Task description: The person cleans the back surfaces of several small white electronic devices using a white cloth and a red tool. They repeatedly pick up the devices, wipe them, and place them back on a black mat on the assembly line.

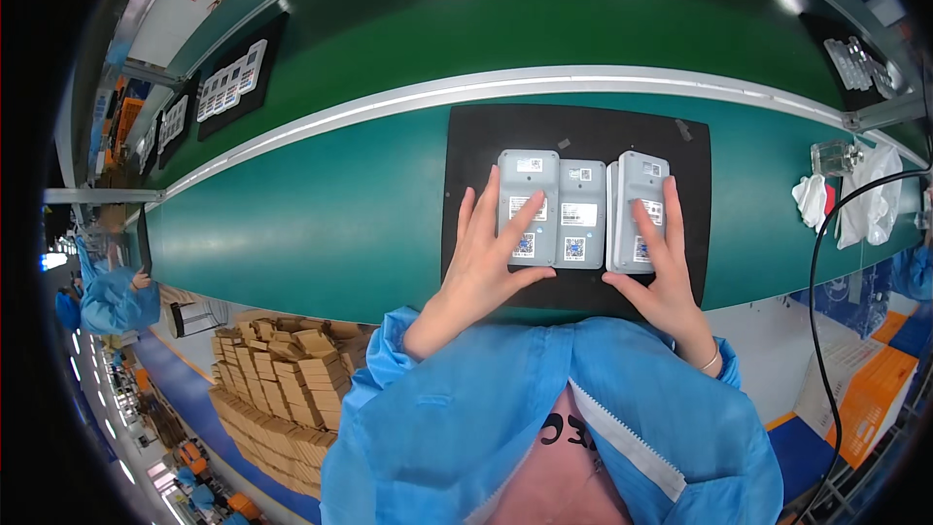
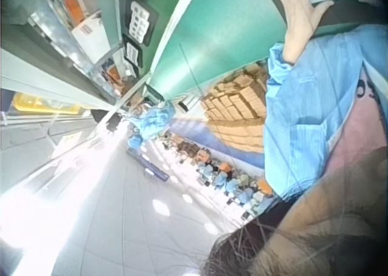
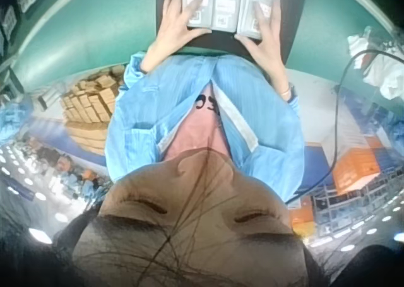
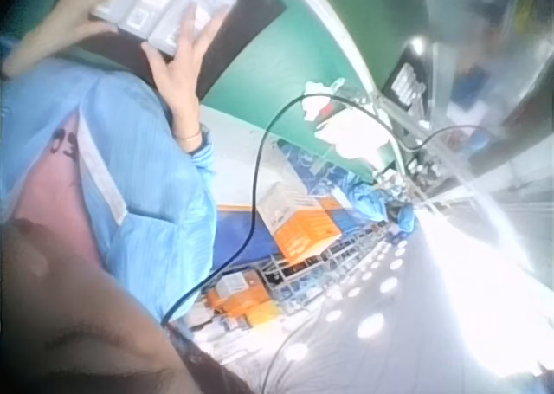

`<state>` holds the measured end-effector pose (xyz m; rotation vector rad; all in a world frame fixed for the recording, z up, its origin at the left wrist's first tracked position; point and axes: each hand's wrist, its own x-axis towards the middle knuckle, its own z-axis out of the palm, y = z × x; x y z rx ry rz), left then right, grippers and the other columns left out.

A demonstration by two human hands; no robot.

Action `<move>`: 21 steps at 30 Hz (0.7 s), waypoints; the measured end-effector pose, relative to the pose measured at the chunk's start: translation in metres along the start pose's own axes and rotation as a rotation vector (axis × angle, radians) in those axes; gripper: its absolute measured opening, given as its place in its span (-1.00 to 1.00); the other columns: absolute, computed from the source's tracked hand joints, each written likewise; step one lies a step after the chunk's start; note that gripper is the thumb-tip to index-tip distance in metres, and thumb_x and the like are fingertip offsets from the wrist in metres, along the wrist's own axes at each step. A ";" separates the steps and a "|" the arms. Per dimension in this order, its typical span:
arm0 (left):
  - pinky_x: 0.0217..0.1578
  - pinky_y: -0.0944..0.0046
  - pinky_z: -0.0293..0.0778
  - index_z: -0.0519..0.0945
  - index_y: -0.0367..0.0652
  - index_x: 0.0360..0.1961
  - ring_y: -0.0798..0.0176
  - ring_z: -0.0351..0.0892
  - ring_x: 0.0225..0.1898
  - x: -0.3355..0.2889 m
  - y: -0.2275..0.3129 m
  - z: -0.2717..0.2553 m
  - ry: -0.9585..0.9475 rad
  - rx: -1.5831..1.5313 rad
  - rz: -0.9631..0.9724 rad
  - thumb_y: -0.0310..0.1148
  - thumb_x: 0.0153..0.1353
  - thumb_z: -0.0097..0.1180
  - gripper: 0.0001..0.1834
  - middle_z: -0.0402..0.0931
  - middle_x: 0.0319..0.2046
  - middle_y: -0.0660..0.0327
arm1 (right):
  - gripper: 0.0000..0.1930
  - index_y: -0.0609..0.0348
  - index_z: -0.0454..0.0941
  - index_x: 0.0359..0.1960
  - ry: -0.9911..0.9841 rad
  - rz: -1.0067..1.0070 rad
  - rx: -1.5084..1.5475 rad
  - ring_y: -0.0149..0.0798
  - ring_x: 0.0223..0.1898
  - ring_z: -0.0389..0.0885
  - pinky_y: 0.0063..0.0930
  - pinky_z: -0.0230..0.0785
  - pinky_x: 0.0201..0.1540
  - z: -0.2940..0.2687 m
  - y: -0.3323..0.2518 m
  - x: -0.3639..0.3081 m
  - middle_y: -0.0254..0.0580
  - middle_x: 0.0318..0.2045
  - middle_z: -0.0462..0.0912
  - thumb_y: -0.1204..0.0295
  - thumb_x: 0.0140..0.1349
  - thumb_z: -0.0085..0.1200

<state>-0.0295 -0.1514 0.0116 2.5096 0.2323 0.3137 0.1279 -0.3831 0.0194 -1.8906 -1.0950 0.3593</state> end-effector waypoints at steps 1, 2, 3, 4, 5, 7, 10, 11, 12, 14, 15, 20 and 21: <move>0.47 -0.28 0.00 0.34 -0.04 0.49 -0.32 0.02 0.56 0.000 -0.001 0.001 0.011 -0.057 -0.010 -0.11 -0.08 0.61 0.08 -0.08 0.55 -0.30 | -0.03 0.16 0.26 0.52 0.009 -0.003 0.133 0.34 0.59 -0.09 0.01 0.12 0.50 -0.001 -0.001 0.001 0.34 0.60 -0.31 0.39 0.05 0.52; 0.47 -0.22 0.05 0.34 -0.04 0.50 -0.29 0.04 0.56 0.000 -0.003 0.000 0.014 -0.105 -0.019 -0.15 -0.07 0.61 0.08 -0.07 0.55 -0.29 | -0.04 0.17 0.26 0.52 0.009 -0.038 0.104 0.32 0.60 -0.09 0.00 0.09 0.51 0.002 -0.004 0.003 0.32 0.61 -0.29 0.36 0.06 0.52; 0.47 -0.16 0.10 0.34 -0.05 0.50 -0.27 0.06 0.55 0.000 -0.004 -0.001 0.016 -0.154 -0.026 -0.19 -0.07 0.61 0.07 -0.06 0.55 -0.28 | -0.04 0.19 0.26 0.51 0.010 -0.073 0.075 0.30 0.60 -0.10 0.00 0.06 0.51 0.009 -0.009 0.006 0.30 0.61 -0.27 0.33 0.06 0.52; 0.46 -0.11 0.13 0.33 -0.05 0.51 -0.24 0.07 0.56 -0.001 -0.004 -0.004 0.032 -0.346 -0.097 -0.22 -0.06 0.61 0.07 -0.06 0.55 -0.26 | -0.04 0.20 0.26 0.51 0.012 -0.107 0.046 0.27 0.61 -0.10 -0.01 0.03 0.52 0.017 -0.013 0.009 0.28 0.61 -0.26 0.30 0.07 0.51; 0.45 -0.05 0.15 0.33 -0.05 0.51 -0.20 0.08 0.56 -0.002 -0.002 -0.011 0.039 -0.536 -0.164 -0.26 -0.06 0.60 0.07 -0.05 0.56 -0.24 | 0.00 0.18 0.21 0.54 0.006 -0.137 0.040 0.26 0.62 -0.15 -0.02 -0.02 0.54 0.027 -0.014 0.014 0.27 0.62 -0.28 0.30 0.08 0.51; 0.45 -0.02 0.19 0.32 -0.04 0.52 -0.15 0.08 0.56 -0.004 0.001 -0.017 0.072 -0.741 -0.183 -0.31 -0.05 0.59 0.06 -0.05 0.56 -0.19 | 0.07 0.18 0.09 0.58 0.000 -0.122 0.113 0.25 0.63 -0.21 -0.02 -0.10 0.56 0.035 -0.021 0.022 0.26 0.62 -0.31 0.27 0.08 0.51; 0.45 -0.06 0.19 0.33 -0.02 0.51 -0.19 0.07 0.56 0.001 0.014 -0.011 0.155 -0.753 -0.021 -0.33 -0.07 0.60 0.07 -0.08 0.57 -0.17 | 0.10 0.20 -0.18 0.61 0.065 -0.067 0.391 0.23 0.63 -0.23 -0.02 -0.16 0.57 0.043 -0.021 0.032 0.26 0.61 -0.35 0.24 0.21 0.38; 0.44 -0.08 0.21 0.35 -0.02 0.50 -0.24 0.06 0.56 0.007 0.022 -0.007 0.161 -0.697 0.012 -0.31 -0.08 0.62 0.07 -0.11 0.57 -0.19 | 0.10 0.21 -0.28 0.62 0.094 -0.034 0.510 0.22 0.63 -0.22 -0.02 -0.17 0.57 0.048 -0.018 0.032 0.27 0.61 -0.37 0.23 0.28 0.32; 0.43 -0.09 0.22 0.37 -0.02 0.49 -0.29 0.04 0.56 0.013 0.029 -0.003 0.169 -0.639 0.044 -0.29 -0.10 0.63 0.07 -0.14 0.57 -0.21 | 0.07 0.24 -0.33 0.61 0.078 0.004 0.549 0.20 0.62 -0.20 -0.03 -0.16 0.57 0.046 -0.024 0.035 0.26 0.61 -0.35 0.19 0.34 0.24; 0.45 -0.14 0.17 0.28 0.02 0.54 -0.34 -0.04 0.57 0.021 0.034 0.015 0.190 -0.485 0.118 -0.24 -0.12 0.65 0.16 -0.22 0.57 -0.25 | 0.03 0.30 -0.44 0.60 0.056 0.084 0.623 0.17 0.62 -0.17 -0.05 -0.13 0.56 0.044 -0.037 0.039 0.24 0.61 -0.33 0.11 0.45 0.09; 0.45 -0.17 0.15 0.24 0.04 0.56 -0.37 -0.09 0.58 0.024 0.034 0.020 0.199 -0.408 0.156 -0.21 -0.13 0.66 0.20 -0.25 0.58 -0.28 | 0.03 0.30 -0.44 0.60 0.030 0.124 0.546 0.16 0.62 -0.16 -0.06 -0.12 0.56 0.041 -0.036 0.036 0.24 0.61 -0.31 0.09 0.46 0.07; 0.50 -0.32 -0.20 -0.24 -0.30 0.61 -0.38 -0.20 0.59 0.024 0.031 -0.014 0.012 -0.408 -0.007 0.16 0.08 0.44 0.39 -0.29 0.59 -0.28 | 0.01 0.38 -0.05 0.57 0.061 -0.008 0.059 0.24 0.53 0.12 0.02 0.00 0.51 0.011 -0.006 0.036 0.31 0.52 0.10 -0.17 0.39 0.05; 0.51 -0.31 -0.27 -0.24 -0.30 0.61 -0.34 -0.17 0.59 0.023 0.018 -0.019 -0.075 -0.338 -0.045 0.18 0.21 0.28 0.28 -0.22 0.59 -0.25 | 0.01 0.42 0.19 0.49 0.039 -0.024 -0.313 0.23 0.43 0.26 0.00 0.13 0.41 0.004 -0.004 0.036 0.33 0.49 0.18 -0.25 0.31 0.06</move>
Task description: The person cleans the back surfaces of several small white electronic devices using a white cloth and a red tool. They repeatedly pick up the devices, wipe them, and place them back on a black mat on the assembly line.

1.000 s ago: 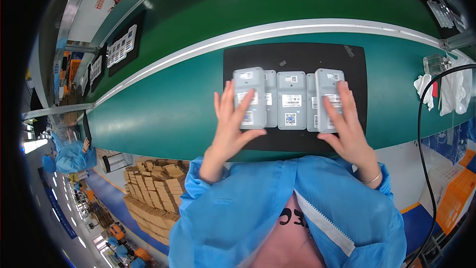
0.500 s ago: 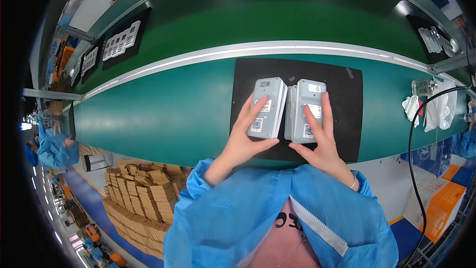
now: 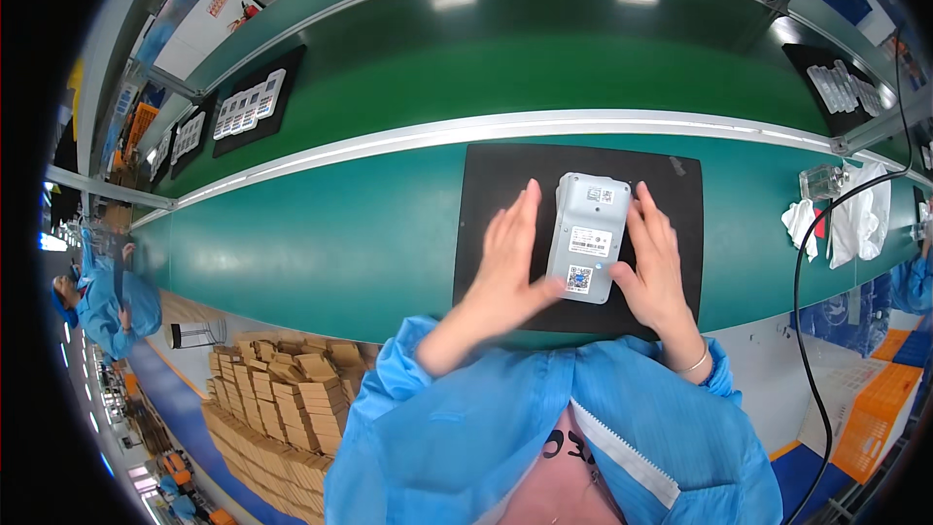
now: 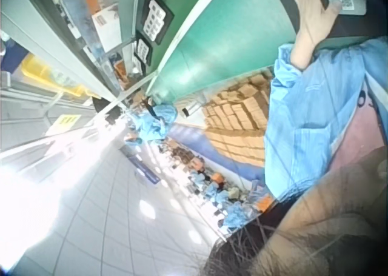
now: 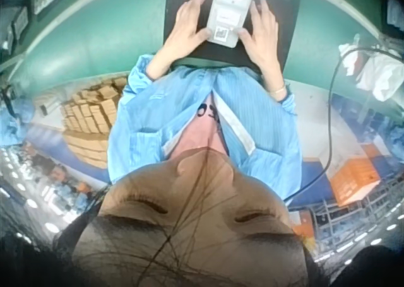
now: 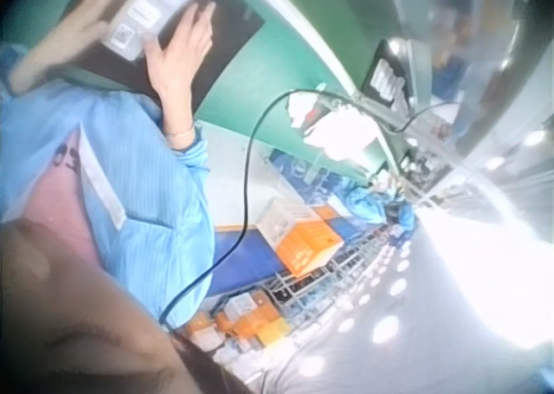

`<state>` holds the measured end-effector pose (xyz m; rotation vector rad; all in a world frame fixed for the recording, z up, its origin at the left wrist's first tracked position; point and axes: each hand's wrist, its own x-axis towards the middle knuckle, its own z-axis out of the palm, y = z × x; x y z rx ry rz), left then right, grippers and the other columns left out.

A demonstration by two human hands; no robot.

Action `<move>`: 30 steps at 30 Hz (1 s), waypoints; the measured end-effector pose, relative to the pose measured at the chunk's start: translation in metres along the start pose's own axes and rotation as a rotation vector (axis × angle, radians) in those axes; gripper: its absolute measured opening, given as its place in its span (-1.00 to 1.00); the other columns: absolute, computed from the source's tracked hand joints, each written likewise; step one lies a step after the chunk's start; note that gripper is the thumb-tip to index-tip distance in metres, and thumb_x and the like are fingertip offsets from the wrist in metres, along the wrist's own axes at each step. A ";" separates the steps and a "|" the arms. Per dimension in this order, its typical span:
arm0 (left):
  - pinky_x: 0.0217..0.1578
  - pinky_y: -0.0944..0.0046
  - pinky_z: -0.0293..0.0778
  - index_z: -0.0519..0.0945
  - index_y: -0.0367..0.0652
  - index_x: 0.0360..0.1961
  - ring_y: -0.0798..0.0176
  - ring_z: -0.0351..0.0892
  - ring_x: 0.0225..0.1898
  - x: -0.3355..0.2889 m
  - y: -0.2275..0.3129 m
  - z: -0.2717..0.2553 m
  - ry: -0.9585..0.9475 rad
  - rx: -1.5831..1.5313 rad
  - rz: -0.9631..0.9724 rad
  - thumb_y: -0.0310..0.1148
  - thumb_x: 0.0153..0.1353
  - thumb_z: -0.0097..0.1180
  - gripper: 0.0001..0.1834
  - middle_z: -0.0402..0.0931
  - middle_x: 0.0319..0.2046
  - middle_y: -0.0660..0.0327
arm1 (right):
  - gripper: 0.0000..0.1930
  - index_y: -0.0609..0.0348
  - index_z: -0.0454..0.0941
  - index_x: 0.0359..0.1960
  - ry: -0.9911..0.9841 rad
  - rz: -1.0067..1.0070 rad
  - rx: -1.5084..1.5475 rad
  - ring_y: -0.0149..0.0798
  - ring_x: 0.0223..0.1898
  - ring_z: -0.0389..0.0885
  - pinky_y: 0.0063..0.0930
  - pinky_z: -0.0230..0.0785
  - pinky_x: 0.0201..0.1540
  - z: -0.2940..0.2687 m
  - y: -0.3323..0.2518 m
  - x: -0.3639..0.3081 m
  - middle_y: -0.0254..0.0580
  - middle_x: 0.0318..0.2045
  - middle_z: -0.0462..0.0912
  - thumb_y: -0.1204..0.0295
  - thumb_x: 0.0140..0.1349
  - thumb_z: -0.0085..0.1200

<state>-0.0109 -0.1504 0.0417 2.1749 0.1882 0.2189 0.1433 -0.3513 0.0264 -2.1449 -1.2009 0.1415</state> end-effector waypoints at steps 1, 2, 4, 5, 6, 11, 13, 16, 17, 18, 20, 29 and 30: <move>0.52 -0.29 -0.34 -0.24 -0.30 0.61 -0.30 -0.15 0.59 0.002 -0.010 -0.005 -0.077 0.070 -0.055 0.20 0.34 0.12 0.17 -0.15 0.59 -0.23 | -0.01 0.42 0.21 0.48 -0.072 0.008 0.025 0.21 0.41 0.28 -0.03 0.14 0.37 -0.001 -0.001 0.003 0.33 0.49 0.17 -0.23 0.30 0.09; 0.53 -0.27 -0.41 -0.28 -0.29 0.61 -0.25 -0.13 0.60 0.006 -0.010 -0.003 -0.125 0.160 -0.037 0.18 0.49 -0.17 0.00 -0.07 0.57 -0.21 | -0.03 0.42 0.24 0.47 -0.144 0.022 0.045 0.19 0.38 0.31 -0.06 0.16 0.34 -0.002 -0.001 0.007 0.33 0.50 0.16 -0.20 0.29 0.11; 0.53 -0.25 -0.42 -0.30 -0.27 0.61 -0.24 -0.14 0.61 0.007 -0.008 0.008 -0.132 -0.015 -0.011 0.16 0.52 -0.20 -0.02 -0.05 0.57 -0.21 | 0.00 0.35 0.20 0.50 -0.242 0.086 0.100 0.19 0.43 0.28 -0.01 0.15 0.39 0.001 -0.005 0.007 0.31 0.52 0.12 -0.12 0.21 0.26; 0.53 -0.25 -0.43 -0.30 -0.26 0.62 -0.24 -0.15 0.61 0.007 -0.006 0.010 -0.135 -0.101 -0.002 0.15 0.53 -0.21 -0.04 -0.04 0.57 -0.21 | 0.05 0.33 0.14 0.52 -0.214 0.116 0.221 0.20 0.45 0.26 0.01 0.14 0.41 0.003 -0.005 0.005 0.31 0.52 0.11 -0.07 0.16 0.33; 0.54 -0.24 -0.37 -0.35 -0.24 0.62 -0.22 -0.23 0.63 0.009 -0.003 0.006 -0.176 -0.291 -0.029 0.32 0.44 -0.13 0.12 -0.15 0.59 -0.20 | 0.11 0.31 0.08 0.55 -0.185 0.146 0.342 0.21 0.47 0.24 0.03 0.13 0.44 0.005 -0.005 0.001 0.31 0.53 0.10 -0.03 0.10 0.40; 0.53 -0.23 -0.17 -0.47 -0.21 0.60 -0.28 -0.36 0.62 0.009 0.007 0.032 -0.041 -0.627 0.137 0.51 -0.20 0.44 0.73 -0.45 0.58 -0.24 | 0.47 0.29 -0.30 0.60 0.001 0.008 0.547 0.30 0.50 0.21 0.06 0.18 0.46 -0.001 -0.024 -0.011 0.41 0.53 0.03 0.20 -0.17 0.67; 0.53 -0.24 -0.12 -0.48 -0.21 0.59 -0.32 -0.36 0.61 0.008 0.000 0.038 -0.017 -0.399 0.393 0.43 -0.27 0.56 0.78 -0.44 0.57 -0.26 | 0.55 0.30 -0.41 0.60 0.164 -0.284 0.342 0.35 0.47 0.23 0.05 0.24 0.43 0.015 -0.011 -0.019 0.47 0.51 0.03 0.27 -0.23 0.71; 0.49 -0.30 0.00 -0.46 -0.20 0.60 -0.45 -0.31 0.58 0.001 -0.005 0.051 0.004 -0.293 0.529 0.34 -0.34 0.64 0.80 -0.46 0.56 -0.31 | 0.54 0.29 -0.45 0.60 0.150 -0.341 0.313 0.40 0.40 0.32 0.10 0.28 0.40 0.023 0.003 -0.035 0.49 0.47 0.11 0.29 -0.17 0.69; 0.48 -0.31 0.02 -0.46 -0.20 0.60 -0.47 -0.30 0.58 0.000 -0.006 0.053 0.019 -0.267 0.572 0.33 -0.33 0.64 0.80 -0.47 0.56 -0.31 | 0.52 0.29 -0.45 0.60 0.143 -0.359 0.319 0.40 0.39 0.34 0.11 0.28 0.40 0.024 0.004 -0.037 0.49 0.47 0.12 0.30 -0.15 0.68; 0.47 -0.34 0.05 -0.43 -0.17 0.61 -0.53 -0.25 0.56 -0.001 -0.006 0.056 0.022 -0.286 0.590 0.31 -0.34 0.66 0.79 -0.47 0.56 -0.33 | 0.48 0.29 -0.42 0.60 0.181 -0.397 0.304 0.38 0.36 0.38 0.11 0.31 0.38 0.025 0.003 -0.037 0.48 0.45 0.15 0.33 -0.12 0.66; 0.47 -0.32 0.06 -0.39 -0.16 0.62 -0.52 -0.22 0.56 -0.002 -0.006 0.055 0.037 -0.268 0.590 0.28 -0.35 0.67 0.77 -0.45 0.56 -0.33 | 0.45 0.32 -0.35 0.60 0.190 -0.386 0.295 0.38 0.36 0.37 0.13 0.28 0.39 0.028 0.005 -0.038 0.47 0.45 0.17 0.32 -0.14 0.65; 0.52 -0.18 -0.06 -0.16 -0.23 0.62 -0.31 -0.25 0.61 -0.025 -0.034 0.005 -0.023 -0.340 0.324 0.45 -0.34 0.54 0.68 -0.35 0.59 -0.25 | 0.28 0.50 0.05 0.49 0.081 -0.410 0.053 0.26 0.33 0.38 0.32 0.03 0.45 0.013 -0.031 -0.002 0.32 0.39 0.28 0.17 -0.25 0.58; 0.53 -0.16 -0.13 -0.14 -0.24 0.62 -0.27 -0.29 0.62 -0.029 -0.041 -0.002 -0.009 -0.440 0.278 0.54 -0.27 0.43 0.64 -0.37 0.60 -0.22 | 0.27 0.51 0.06 0.48 0.047 -0.399 0.031 0.25 0.34 0.37 0.31 0.01 0.45 0.013 -0.039 0.005 0.31 0.39 0.29 0.19 -0.26 0.57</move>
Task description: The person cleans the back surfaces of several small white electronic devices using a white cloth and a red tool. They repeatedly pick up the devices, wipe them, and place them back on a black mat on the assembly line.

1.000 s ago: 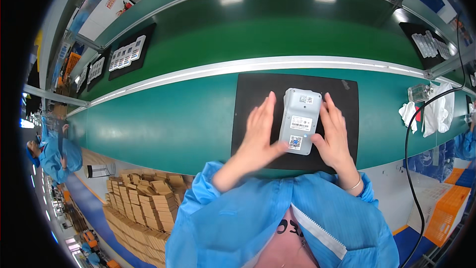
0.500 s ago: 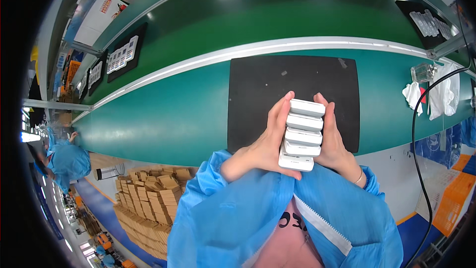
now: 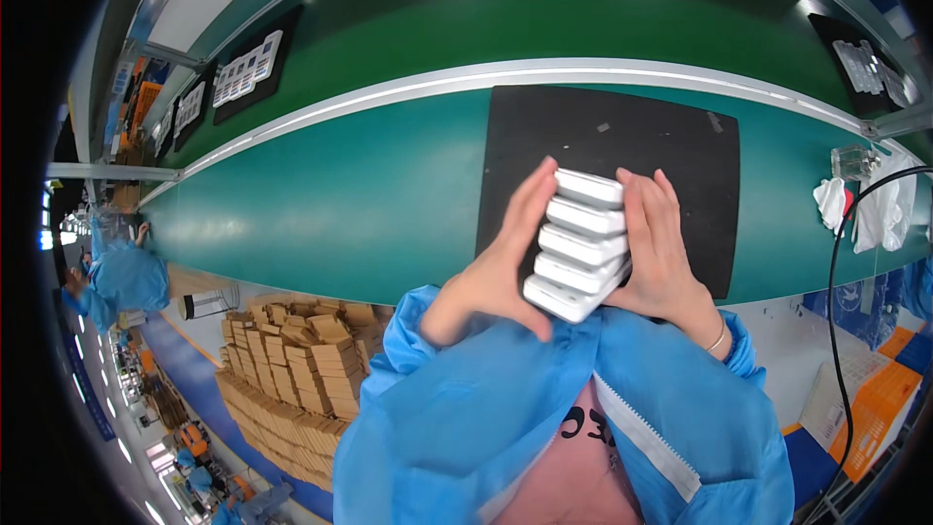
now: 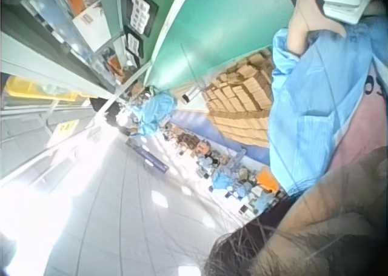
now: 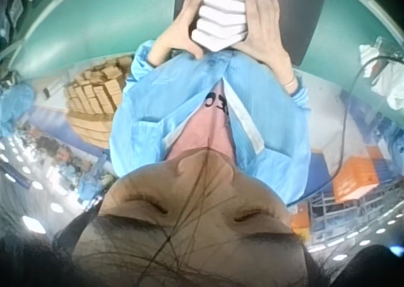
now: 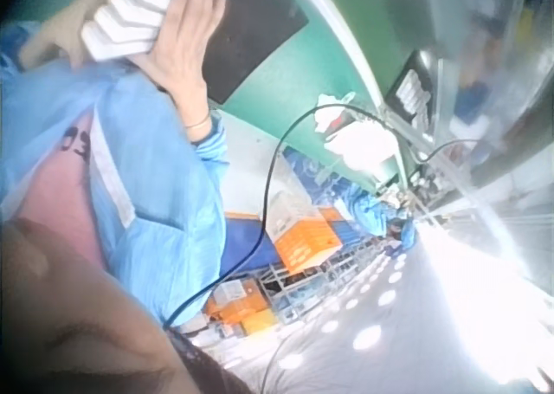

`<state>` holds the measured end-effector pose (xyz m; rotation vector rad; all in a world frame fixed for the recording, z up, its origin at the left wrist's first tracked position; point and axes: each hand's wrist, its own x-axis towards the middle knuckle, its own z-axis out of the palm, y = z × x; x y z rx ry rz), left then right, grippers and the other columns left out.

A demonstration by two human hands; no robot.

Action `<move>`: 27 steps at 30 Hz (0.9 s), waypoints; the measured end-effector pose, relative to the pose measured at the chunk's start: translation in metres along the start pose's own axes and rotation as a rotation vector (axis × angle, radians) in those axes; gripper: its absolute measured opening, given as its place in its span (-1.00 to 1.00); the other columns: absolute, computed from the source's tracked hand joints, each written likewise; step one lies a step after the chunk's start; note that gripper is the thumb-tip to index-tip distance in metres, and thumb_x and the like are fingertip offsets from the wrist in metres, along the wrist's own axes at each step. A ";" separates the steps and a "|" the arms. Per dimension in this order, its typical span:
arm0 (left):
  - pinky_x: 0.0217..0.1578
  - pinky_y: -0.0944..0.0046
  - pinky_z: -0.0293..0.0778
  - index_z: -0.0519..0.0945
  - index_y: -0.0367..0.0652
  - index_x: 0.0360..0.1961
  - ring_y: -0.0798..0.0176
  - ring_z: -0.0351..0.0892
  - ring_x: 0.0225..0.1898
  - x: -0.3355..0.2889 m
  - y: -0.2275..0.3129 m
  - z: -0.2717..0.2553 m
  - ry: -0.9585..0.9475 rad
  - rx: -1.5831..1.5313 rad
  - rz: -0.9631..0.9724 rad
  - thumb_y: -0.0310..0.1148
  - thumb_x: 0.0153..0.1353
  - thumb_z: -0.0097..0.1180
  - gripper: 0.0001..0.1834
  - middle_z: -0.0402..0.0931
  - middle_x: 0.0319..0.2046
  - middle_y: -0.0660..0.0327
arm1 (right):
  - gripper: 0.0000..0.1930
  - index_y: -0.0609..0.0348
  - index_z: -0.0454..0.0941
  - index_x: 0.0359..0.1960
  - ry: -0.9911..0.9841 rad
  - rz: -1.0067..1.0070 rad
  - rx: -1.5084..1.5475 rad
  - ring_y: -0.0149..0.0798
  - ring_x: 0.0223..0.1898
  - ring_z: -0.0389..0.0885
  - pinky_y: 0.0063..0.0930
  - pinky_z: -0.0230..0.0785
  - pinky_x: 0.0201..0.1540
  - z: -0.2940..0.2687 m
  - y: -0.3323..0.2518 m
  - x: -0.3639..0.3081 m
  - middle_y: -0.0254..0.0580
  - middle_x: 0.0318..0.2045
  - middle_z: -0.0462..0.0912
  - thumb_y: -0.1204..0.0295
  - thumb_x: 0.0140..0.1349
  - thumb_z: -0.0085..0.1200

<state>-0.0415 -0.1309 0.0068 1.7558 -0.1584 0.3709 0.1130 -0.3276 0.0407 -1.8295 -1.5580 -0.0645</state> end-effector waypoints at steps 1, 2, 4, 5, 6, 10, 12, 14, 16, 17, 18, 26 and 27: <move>0.55 -0.13 -0.20 -0.12 -0.26 0.62 -0.23 -0.32 0.63 -0.005 0.000 -0.007 0.039 -0.096 -0.038 0.63 -0.19 0.31 0.60 -0.39 0.61 -0.19 | 0.26 0.51 0.08 0.48 -0.037 0.011 -0.015 0.25 0.34 0.36 0.31 0.00 0.46 0.000 -0.005 0.009 0.30 0.38 0.29 0.20 -0.28 0.56; 0.56 -0.13 -0.27 -0.12 -0.32 0.60 -0.14 -0.35 0.64 -0.006 0.006 -0.011 0.159 -0.165 -0.137 0.72 -0.11 0.02 0.56 -0.42 0.62 -0.11 | 0.23 0.51 0.12 0.46 -0.097 0.030 -0.029 0.22 0.34 0.34 0.21 0.02 0.46 0.000 -0.010 0.019 0.28 0.37 0.31 0.22 -0.29 0.53; 0.57 -0.09 -0.30 -0.05 -0.35 0.59 -0.06 -0.32 0.65 -0.004 0.010 -0.017 0.315 -0.175 -0.195 0.71 0.20 -0.60 0.34 -0.34 0.64 -0.04 | 0.22 0.50 0.13 0.46 -0.168 0.064 -0.089 0.20 0.34 0.33 0.15 0.06 0.45 0.010 -0.018 0.036 0.27 0.37 0.31 0.20 -0.28 0.53; 0.57 -0.07 -0.29 -0.05 -0.34 0.59 -0.06 -0.31 0.65 -0.003 0.007 -0.022 0.318 -0.192 -0.236 0.67 0.24 -0.62 0.31 -0.29 0.64 -0.05 | 0.22 0.50 0.13 0.46 -0.208 0.074 -0.122 0.19 0.35 0.32 0.11 0.07 0.45 0.015 -0.020 0.043 0.26 0.37 0.31 0.19 -0.28 0.52; 0.57 -0.05 -0.28 -0.05 -0.33 0.60 -0.07 -0.29 0.65 -0.002 0.004 -0.026 0.320 -0.209 -0.277 0.64 0.28 -0.64 0.27 -0.25 0.63 -0.07 | 0.23 0.50 0.13 0.46 -0.243 0.052 -0.184 0.15 0.34 0.31 0.06 0.11 0.42 0.021 -0.021 0.048 0.26 0.37 0.32 0.13 -0.24 0.53; 0.57 -0.01 -0.23 -0.06 -0.31 0.60 -0.09 -0.22 0.64 0.000 -0.003 -0.024 0.362 -0.275 -0.329 0.57 0.35 -0.66 0.19 -0.13 0.61 -0.10 | 0.31 0.39 0.08 0.52 -0.256 0.064 -0.141 0.25 0.44 0.21 0.09 0.05 0.49 0.023 -0.019 0.052 0.35 0.47 0.14 0.07 -0.25 0.59; 0.57 0.00 -0.20 -0.08 -0.30 0.60 -0.08 -0.20 0.64 0.004 -0.004 -0.020 0.380 -0.298 -0.353 0.58 0.35 -0.65 0.19 -0.13 0.61 -0.10 | 0.37 0.31 0.02 0.56 -0.206 0.097 -0.110 0.32 0.49 0.15 0.10 0.05 0.51 0.006 -0.012 0.044 0.40 0.52 0.01 0.06 -0.28 0.63; 0.56 0.02 -0.18 -0.11 -0.30 0.61 -0.07 -0.17 0.63 0.010 -0.003 -0.017 0.383 -0.318 -0.387 0.59 0.34 -0.63 0.20 -0.12 0.61 -0.10 | 0.42 0.24 -0.03 0.59 -0.207 0.229 0.113 0.39 0.51 0.10 0.11 0.09 0.50 0.001 0.005 0.019 0.41 0.55 -0.09 0.10 -0.31 0.67; 0.55 0.03 -0.15 -0.14 -0.27 0.62 -0.05 -0.09 0.60 0.017 0.001 -0.006 0.349 -0.298 -0.419 0.57 0.36 -0.63 0.17 -0.07 0.59 -0.11 | 0.46 0.21 -0.13 0.61 -0.221 0.309 0.216 0.43 0.48 0.15 0.12 0.20 0.45 0.008 0.019 -0.003 0.41 0.52 -0.01 0.19 -0.31 0.69; 0.54 0.04 -0.14 -0.15 -0.26 0.62 -0.04 -0.05 0.59 0.020 0.003 0.001 0.326 -0.288 -0.438 0.56 0.37 -0.63 0.16 -0.05 0.58 -0.11 | 0.45 0.21 -0.14 0.61 -0.209 0.314 0.201 0.42 0.47 0.16 0.11 0.19 0.46 0.013 0.021 -0.010 0.40 0.50 0.04 0.20 -0.29 0.69; 0.52 0.05 -0.07 -0.15 -0.23 0.63 -0.01 0.01 0.56 0.024 0.004 0.010 0.364 -0.271 -0.427 0.59 0.34 -0.58 0.18 -0.02 0.56 -0.09 | 0.44 0.21 -0.14 0.61 -0.196 0.320 0.185 0.42 0.46 0.17 0.11 0.18 0.46 0.017 0.022 -0.017 0.39 0.48 0.08 0.21 -0.27 0.68; 0.51 -0.28 -0.11 0.34 -0.09 0.43 -0.26 -0.12 0.59 0.036 0.009 -0.022 0.083 0.168 -0.060 0.41 -0.18 0.50 0.24 -0.11 0.57 -0.17 | 0.27 0.21 0.00 0.58 0.045 0.206 0.391 0.32 0.34 0.29 0.14 0.19 0.41 -0.021 0.016 -0.006 0.21 0.35 0.24 0.35 -0.22 0.57; 0.50 -0.34 -0.11 0.34 -0.08 0.44 -0.34 -0.11 0.57 0.038 0.020 -0.025 0.018 0.237 0.014 0.31 -0.25 0.60 0.25 -0.12 0.56 -0.20 | 0.26 0.21 0.01 0.58 0.060 0.157 0.412 0.32 0.33 0.29 0.11 0.21 0.40 -0.025 0.013 0.003 0.20 0.35 0.24 0.37 -0.23 0.56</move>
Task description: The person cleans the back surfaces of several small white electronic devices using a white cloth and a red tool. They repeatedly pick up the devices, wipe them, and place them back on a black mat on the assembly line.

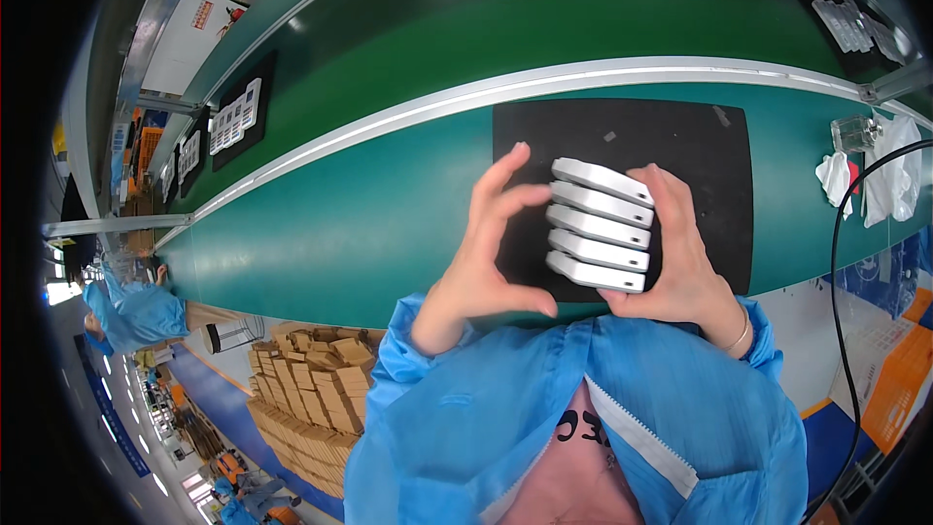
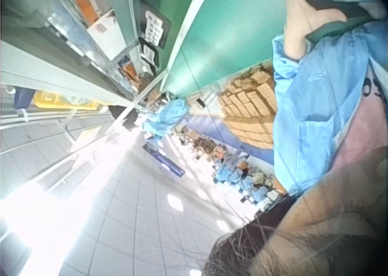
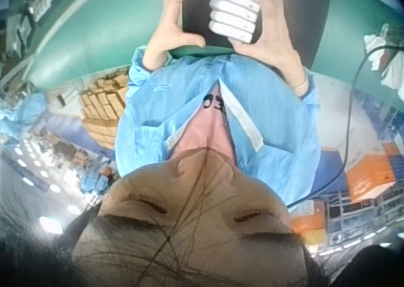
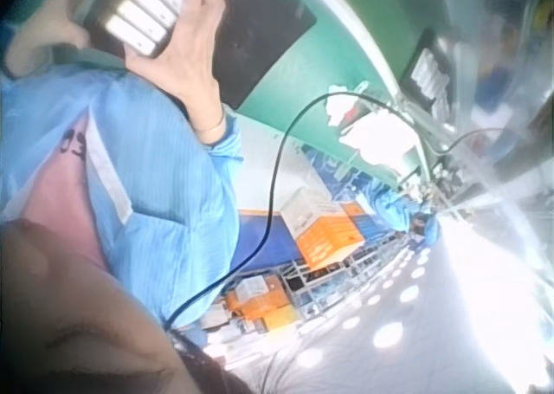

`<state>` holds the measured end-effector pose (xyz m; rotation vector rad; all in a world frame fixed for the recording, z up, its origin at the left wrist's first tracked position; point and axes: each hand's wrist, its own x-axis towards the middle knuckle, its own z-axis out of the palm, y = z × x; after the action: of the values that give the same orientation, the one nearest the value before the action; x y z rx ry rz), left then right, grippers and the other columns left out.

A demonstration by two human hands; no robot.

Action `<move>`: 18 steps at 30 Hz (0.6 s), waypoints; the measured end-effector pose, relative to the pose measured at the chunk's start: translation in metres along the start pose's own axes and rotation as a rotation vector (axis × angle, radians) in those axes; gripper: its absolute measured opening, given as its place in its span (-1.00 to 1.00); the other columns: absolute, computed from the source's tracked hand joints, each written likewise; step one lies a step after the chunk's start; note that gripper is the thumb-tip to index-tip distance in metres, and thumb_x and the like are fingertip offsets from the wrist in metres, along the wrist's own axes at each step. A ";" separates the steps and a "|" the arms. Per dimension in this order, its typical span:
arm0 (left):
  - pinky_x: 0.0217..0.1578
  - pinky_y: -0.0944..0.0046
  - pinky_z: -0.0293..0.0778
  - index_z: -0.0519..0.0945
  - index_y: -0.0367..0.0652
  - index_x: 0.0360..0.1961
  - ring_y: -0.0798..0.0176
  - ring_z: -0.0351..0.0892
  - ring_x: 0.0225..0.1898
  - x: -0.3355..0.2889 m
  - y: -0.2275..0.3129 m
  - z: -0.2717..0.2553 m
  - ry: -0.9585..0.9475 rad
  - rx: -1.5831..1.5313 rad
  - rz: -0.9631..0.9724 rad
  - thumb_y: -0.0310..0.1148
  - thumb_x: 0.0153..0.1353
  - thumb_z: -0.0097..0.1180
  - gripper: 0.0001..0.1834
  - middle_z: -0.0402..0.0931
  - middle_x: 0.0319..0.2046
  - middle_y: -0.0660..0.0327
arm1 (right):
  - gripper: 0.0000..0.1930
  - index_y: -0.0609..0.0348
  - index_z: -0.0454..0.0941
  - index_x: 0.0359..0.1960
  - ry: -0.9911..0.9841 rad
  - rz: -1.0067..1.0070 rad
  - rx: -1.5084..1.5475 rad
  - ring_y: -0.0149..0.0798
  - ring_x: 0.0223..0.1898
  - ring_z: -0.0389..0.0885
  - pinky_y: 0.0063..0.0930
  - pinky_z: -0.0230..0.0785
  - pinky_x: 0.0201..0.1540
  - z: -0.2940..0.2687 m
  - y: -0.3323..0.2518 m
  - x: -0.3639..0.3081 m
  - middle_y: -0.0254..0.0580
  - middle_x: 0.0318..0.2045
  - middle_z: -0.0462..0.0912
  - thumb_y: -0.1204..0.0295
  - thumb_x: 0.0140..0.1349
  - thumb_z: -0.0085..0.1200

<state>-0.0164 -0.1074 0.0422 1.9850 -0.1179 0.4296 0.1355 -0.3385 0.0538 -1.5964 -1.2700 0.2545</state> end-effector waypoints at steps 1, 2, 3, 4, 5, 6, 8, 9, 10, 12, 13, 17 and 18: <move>0.49 -0.36 -0.09 0.34 -0.08 0.43 -0.37 -0.08 0.56 0.005 0.011 -0.002 -0.032 0.074 0.065 0.21 -0.25 0.64 0.23 -0.10 0.56 -0.22 | 0.24 0.22 0.07 0.56 -0.018 -0.037 -0.005 0.28 0.31 0.30 0.09 0.25 0.35 0.001 -0.004 0.009 0.19 0.34 0.25 0.40 -0.28 0.52; 0.48 -0.38 -0.07 0.35 -0.08 0.43 -0.40 -0.05 0.55 0.011 0.020 -0.005 -0.064 0.144 0.135 0.12 -0.25 0.68 0.21 -0.09 0.55 -0.24 | 0.23 0.23 0.10 0.55 -0.028 -0.110 -0.036 0.29 0.30 0.31 0.09 0.27 0.33 0.008 -0.007 0.018 0.18 0.34 0.26 0.40 -0.30 0.51; 0.44 -0.31 0.07 0.31 -0.10 0.46 -0.41 0.07 0.50 0.014 0.025 -0.007 -0.093 0.172 0.140 -0.06 -0.22 0.70 0.20 -0.06 0.54 -0.24 | 0.22 0.23 0.11 0.54 -0.050 -0.140 -0.068 0.28 0.30 0.31 0.10 0.27 0.33 0.014 -0.011 0.024 0.16 0.33 0.27 0.40 -0.29 0.50; 0.43 -0.28 0.12 0.30 -0.11 0.47 -0.38 0.11 0.48 0.013 0.025 -0.010 -0.129 0.228 0.093 -0.11 -0.21 0.69 0.20 -0.05 0.54 -0.24 | 0.21 0.23 0.12 0.54 -0.072 -0.170 -0.098 0.28 0.29 0.32 0.11 0.27 0.32 0.017 -0.014 0.028 0.15 0.33 0.27 0.41 -0.29 0.49; 0.41 -0.24 0.16 0.28 -0.12 0.49 -0.36 0.14 0.47 0.010 0.026 -0.015 -0.160 0.288 0.041 -0.16 -0.21 0.69 0.20 -0.03 0.54 -0.23 | 0.20 0.23 0.12 0.55 -0.118 -0.159 -0.079 0.29 0.35 0.26 0.14 0.20 0.37 0.018 -0.015 0.030 0.17 0.38 0.22 0.33 -0.25 0.51; 0.39 -0.21 0.21 0.27 -0.12 0.50 -0.33 0.18 0.45 0.006 0.026 -0.020 -0.191 0.346 -0.012 -0.22 -0.21 0.68 0.20 -0.02 0.54 -0.22 | 0.20 0.22 0.12 0.55 -0.165 -0.148 -0.061 0.31 0.41 0.20 0.17 0.14 0.41 0.016 -0.015 0.032 0.19 0.43 0.17 0.25 -0.21 0.52; 0.35 -0.11 0.30 0.12 -0.14 0.56 -0.26 0.26 0.39 -0.007 0.018 -0.025 -0.166 0.376 -0.045 -0.31 -0.20 0.64 0.29 0.11 0.46 -0.18 | 0.21 0.20 0.11 0.57 -0.257 -0.122 -0.027 0.35 0.52 0.08 0.23 0.00 0.50 0.010 -0.014 0.034 0.23 0.53 0.07 0.09 -0.12 0.56; 0.36 -0.11 0.30 0.04 -0.14 0.58 -0.26 0.28 0.38 -0.020 0.014 -0.025 -0.134 0.373 -0.098 -0.30 -0.20 0.64 0.33 0.13 0.45 -0.18 | 0.22 0.15 0.12 0.57 -0.278 -0.083 -0.065 0.30 0.58 -0.05 0.24 -0.14 0.55 -0.001 -0.010 0.030 0.26 0.58 -0.06 -0.07 -0.08 0.52; 0.37 -0.11 0.30 -0.03 -0.14 0.60 -0.27 0.29 0.37 -0.032 0.010 -0.024 -0.102 0.369 -0.150 -0.29 -0.19 0.64 0.38 0.14 0.43 -0.18 | 0.14 0.08 0.20 0.55 -0.249 -0.022 -0.140 0.26 0.58 -0.03 0.25 -0.16 0.55 -0.012 -0.003 0.025 0.19 0.57 0.02 -0.06 -0.07 0.51; 0.31 -0.10 0.38 -0.09 -0.12 0.61 -0.26 0.30 0.35 -0.049 0.002 -0.018 -0.070 0.369 -0.285 -0.32 -0.18 0.61 0.39 0.14 0.37 -0.18 | 0.07 0.04 0.28 0.52 -0.304 0.047 -0.553 0.23 0.59 -0.04 0.27 -0.22 0.56 -0.038 0.008 0.012 0.10 0.56 0.10 -0.06 -0.04 0.48; 0.30 -0.10 0.39 -0.09 -0.11 0.61 -0.26 0.30 0.35 -0.056 0.000 -0.012 -0.042 0.355 -0.332 -0.31 -0.18 0.61 0.39 0.13 0.37 -0.18 | 0.05 0.02 0.30 0.51 -0.312 0.099 -0.679 0.23 0.59 -0.05 0.28 -0.25 0.56 -0.043 0.016 0.001 0.07 0.56 0.13 -0.07 -0.03 0.46; 0.26 -0.11 0.43 -0.08 -0.09 0.61 -0.24 0.32 0.33 -0.058 -0.005 0.010 0.072 0.359 -0.387 -0.28 -0.18 0.62 0.39 0.11 0.33 -0.16 | -0.06 0.00 0.27 0.53 -0.321 0.211 -0.913 0.26 0.59 -0.07 0.31 -0.30 0.56 -0.031 0.034 -0.042 0.06 0.57 0.11 -0.19 0.19 0.22; 0.25 -0.11 0.43 -0.07 -0.09 0.61 -0.24 0.32 0.32 -0.055 -0.004 0.018 0.133 0.386 -0.400 -0.28 -0.18 0.61 0.38 0.11 0.32 -0.16 | -0.08 0.01 0.26 0.54 -0.304 0.216 -0.932 0.27 0.59 -0.08 0.31 -0.30 0.56 -0.028 0.035 -0.045 0.06 0.57 0.11 -0.21 0.23 0.16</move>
<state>-0.0618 -0.1272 0.0132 2.2781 0.4714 0.3373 0.1572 -0.3881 0.0198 -2.5693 -1.5594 0.0214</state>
